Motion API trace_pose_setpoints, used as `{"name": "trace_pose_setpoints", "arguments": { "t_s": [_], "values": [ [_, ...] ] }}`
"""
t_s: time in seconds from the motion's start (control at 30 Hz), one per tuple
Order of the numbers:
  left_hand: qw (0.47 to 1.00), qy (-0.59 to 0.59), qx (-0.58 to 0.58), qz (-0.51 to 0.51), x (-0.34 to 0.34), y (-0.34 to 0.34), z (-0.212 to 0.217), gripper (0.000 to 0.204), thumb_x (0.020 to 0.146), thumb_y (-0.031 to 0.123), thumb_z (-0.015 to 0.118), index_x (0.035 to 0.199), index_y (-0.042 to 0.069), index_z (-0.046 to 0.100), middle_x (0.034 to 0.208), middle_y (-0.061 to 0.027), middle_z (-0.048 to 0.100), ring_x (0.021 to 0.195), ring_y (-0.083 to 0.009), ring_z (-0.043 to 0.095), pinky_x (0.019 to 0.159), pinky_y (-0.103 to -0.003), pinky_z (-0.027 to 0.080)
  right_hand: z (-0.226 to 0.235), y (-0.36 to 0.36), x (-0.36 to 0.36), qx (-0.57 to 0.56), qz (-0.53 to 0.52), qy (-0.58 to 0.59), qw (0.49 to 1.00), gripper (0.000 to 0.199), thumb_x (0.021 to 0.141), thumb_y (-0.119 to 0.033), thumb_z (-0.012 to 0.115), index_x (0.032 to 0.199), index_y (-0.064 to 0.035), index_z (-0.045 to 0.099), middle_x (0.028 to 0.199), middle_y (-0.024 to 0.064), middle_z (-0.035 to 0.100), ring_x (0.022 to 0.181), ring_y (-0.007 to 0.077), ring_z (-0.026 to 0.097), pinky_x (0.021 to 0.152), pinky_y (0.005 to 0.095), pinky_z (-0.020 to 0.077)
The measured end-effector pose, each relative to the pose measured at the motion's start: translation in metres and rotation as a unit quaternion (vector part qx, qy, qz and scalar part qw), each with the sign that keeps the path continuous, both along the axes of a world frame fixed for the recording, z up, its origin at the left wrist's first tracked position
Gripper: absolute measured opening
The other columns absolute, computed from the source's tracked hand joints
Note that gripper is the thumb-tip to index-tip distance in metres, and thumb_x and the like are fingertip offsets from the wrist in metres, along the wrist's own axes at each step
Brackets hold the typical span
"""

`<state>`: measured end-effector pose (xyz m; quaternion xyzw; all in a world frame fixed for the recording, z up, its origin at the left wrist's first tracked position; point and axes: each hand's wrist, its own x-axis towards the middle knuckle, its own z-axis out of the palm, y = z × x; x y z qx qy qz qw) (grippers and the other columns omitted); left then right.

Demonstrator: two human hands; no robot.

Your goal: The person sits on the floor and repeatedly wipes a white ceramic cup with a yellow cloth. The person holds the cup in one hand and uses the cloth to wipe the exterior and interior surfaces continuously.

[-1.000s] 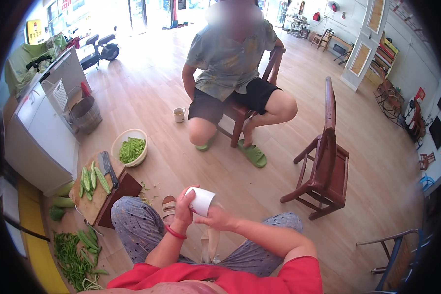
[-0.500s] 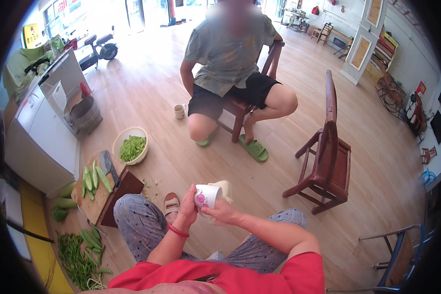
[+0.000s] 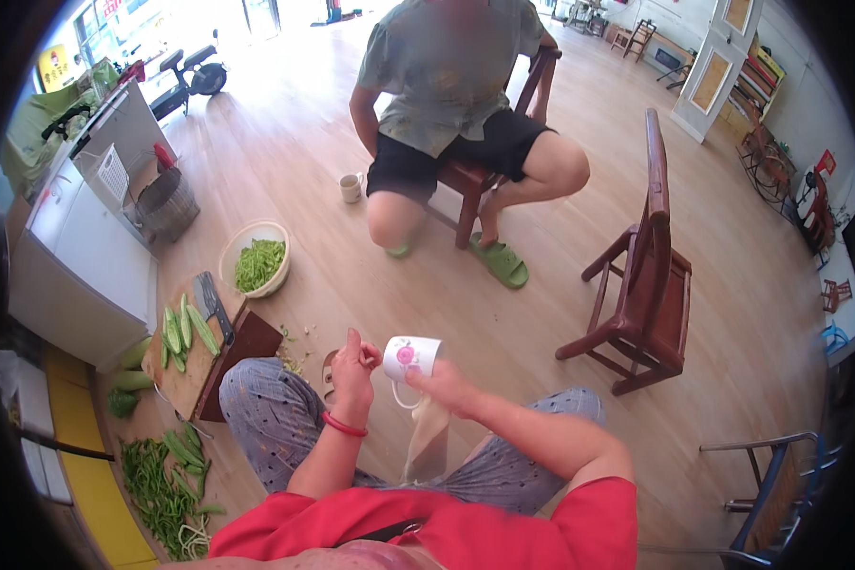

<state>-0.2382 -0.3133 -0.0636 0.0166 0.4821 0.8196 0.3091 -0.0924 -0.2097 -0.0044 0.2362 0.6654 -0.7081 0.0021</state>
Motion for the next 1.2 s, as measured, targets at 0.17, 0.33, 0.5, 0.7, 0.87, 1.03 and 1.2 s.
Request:
{"name": "trace_pose_setpoints", "arguments": {
  "t_s": [0.17, 0.33, 0.5, 0.7, 0.87, 1.03, 1.2],
  "values": [
    [0.996, -0.075, -0.04, -0.012, 0.026, -0.018, 0.012, 0.036, 0.095, 0.035, 0.044, 0.071, 0.009, 0.05, 0.063, -0.001, 0.052, 0.056, -0.0119, 0.047, 0.057, -0.026, 0.041, -0.015, -0.016, 0.016, -0.027, -0.038, 0.009, 0.999, 0.032, 0.089, -0.023, 0.058, 0.114, -0.0022, 0.058, 0.102, 0.0012, 0.06, 0.09, 0.0107, 0.054, 0.079, 0.0275, 0.0449],
    [0.999, -0.041, -0.009, 0.008, 0.023, -0.009, 0.016, 0.027, 0.096, 0.027, 0.043, 0.082, 0.007, 0.054, 0.065, 0.0001, 0.05, 0.056, -0.0104, 0.047, 0.055, -0.025, 0.042, -0.003, -0.006, 0.01, -0.076, -0.052, 0.01, 0.996, 0.034, 0.089, -0.022, 0.059, 0.115, -0.0015, 0.057, 0.103, 0.0025, 0.06, 0.089, 0.0114, 0.055, 0.079, 0.0287, 0.0463],
    [1.0, -0.023, 0.001, 0.019, 0.024, -0.012, 0.016, 0.016, 0.092, 0.017, 0.051, 0.084, 0.005, 0.057, 0.061, 0.0009, 0.049, 0.052, -0.0076, 0.044, 0.051, -0.022, 0.04, -0.017, -0.008, 0.014, -0.07, -0.07, 0.028, 0.995, 0.033, 0.086, -0.022, 0.058, 0.111, 0.0009, 0.058, 0.098, 0.0042, 0.062, 0.088, 0.0122, 0.057, 0.076, 0.0291, 0.0477],
    [1.0, -0.015, 0.009, 0.019, 0.021, -0.009, 0.014, 0.014, 0.088, 0.015, 0.059, 0.079, 0.004, 0.059, 0.05, 0.0027, 0.044, 0.043, -0.0065, 0.039, 0.046, -0.022, 0.036, -0.026, 0.0, 0.009, -0.039, -0.072, 0.005, 0.997, 0.033, 0.086, -0.023, 0.058, 0.11, 0.0, 0.059, 0.093, 0.0013, 0.06, 0.081, 0.0104, 0.054, 0.071, 0.0273, 0.0458],
    [1.0, -0.024, 0.004, -0.002, 0.021, -0.005, 0.023, 0.012, 0.088, 0.014, 0.059, 0.08, 0.005, 0.059, 0.049, 0.0026, 0.044, 0.042, -0.0058, 0.039, 0.047, -0.022, 0.036, -0.027, 0.003, 0.008, -0.007, -0.065, 0.02, 0.998, 0.034, 0.086, -0.025, 0.058, 0.11, -0.0007, 0.059, 0.093, 0.0005, 0.059, 0.081, 0.01, 0.053, 0.071, 0.0271, 0.045],
    [1.0, -0.008, 0.002, -0.021, 0.025, -0.013, 0.009, 0.013, 0.09, 0.013, 0.056, 0.096, 0.002, 0.059, 0.06, 0.0003, 0.052, 0.049, -0.0076, 0.047, 0.051, -0.022, 0.042, -0.011, -0.004, 0.014, -0.028, -0.055, -0.017, 0.998, 0.033, 0.088, -0.023, 0.058, 0.112, -0.0011, 0.058, 0.097, 0.0011, 0.06, 0.083, 0.0096, 0.054, 0.073, 0.0266, 0.0455],
    [0.999, -0.014, -0.028, -0.015, 0.032, -0.007, 0.02, 0.015, 0.089, 0.011, 0.055, 0.101, 0.002, 0.059, 0.067, -0.0005, 0.057, 0.054, -0.0083, 0.05, 0.054, -0.021, 0.043, -0.013, -0.005, 0.016, -0.069, -0.058, 0.017, 0.996, 0.033, 0.089, -0.022, 0.058, 0.115, -0.0015, 0.056, 0.102, 0.0028, 0.06, 0.088, 0.0108, 0.055, 0.078, 0.0276, 0.0465]
  ]
}}
